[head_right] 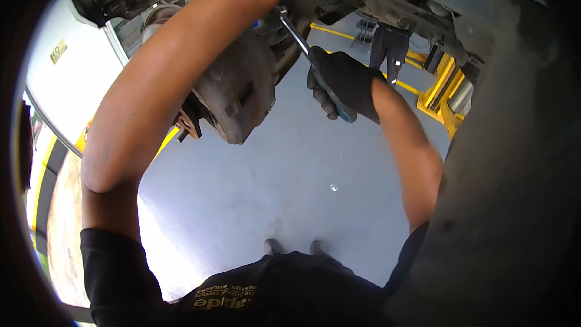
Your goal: The person cleans the brake rotor with a cloth, then retrieves a wrench and socket to tighten bolts on the brake caliper. Finally, the person applies lubricant to the caliper slide pins.
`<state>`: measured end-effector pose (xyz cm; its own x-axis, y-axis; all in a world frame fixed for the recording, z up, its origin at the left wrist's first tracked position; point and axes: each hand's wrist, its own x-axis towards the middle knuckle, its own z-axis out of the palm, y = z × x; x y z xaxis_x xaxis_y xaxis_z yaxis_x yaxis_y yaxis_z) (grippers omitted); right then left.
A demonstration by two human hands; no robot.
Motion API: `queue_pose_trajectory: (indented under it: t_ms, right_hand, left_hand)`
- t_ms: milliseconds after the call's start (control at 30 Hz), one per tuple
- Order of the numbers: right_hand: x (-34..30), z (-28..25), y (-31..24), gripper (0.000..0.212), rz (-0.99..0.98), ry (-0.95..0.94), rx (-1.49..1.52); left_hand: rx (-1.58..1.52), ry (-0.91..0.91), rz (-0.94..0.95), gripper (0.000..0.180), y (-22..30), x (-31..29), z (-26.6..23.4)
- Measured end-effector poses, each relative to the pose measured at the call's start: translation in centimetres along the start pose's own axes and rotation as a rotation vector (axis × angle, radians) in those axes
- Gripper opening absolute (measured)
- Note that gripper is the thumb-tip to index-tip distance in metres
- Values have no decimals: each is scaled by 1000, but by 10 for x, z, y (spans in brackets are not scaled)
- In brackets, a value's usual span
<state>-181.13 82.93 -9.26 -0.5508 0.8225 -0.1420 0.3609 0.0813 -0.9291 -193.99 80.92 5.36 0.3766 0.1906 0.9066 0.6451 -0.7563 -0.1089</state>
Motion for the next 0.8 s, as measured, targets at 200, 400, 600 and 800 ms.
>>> queue_pose_trajectory:
  t_ms: [200, 400, 600, 800]
  right_hand:
    - [10, 8, 12, 60, -115, 54, 124]
    - [97, 53, 52, 51, -495, 53, 306]
    - [138, 82, 53, 41, -1130, 584, -80]
    - [91, 55, 51, 50, -480, 6, 275]
  left_hand:
    - [-105, 7, 1, 30, 2, -4, -6]
    - [-36, 0, -94, 32, 22, -2, -23]
    - [-121, 28, -146, 34, 18, -1, -12]
    - [-89, 75, -95, 35, 12, -2, -13]
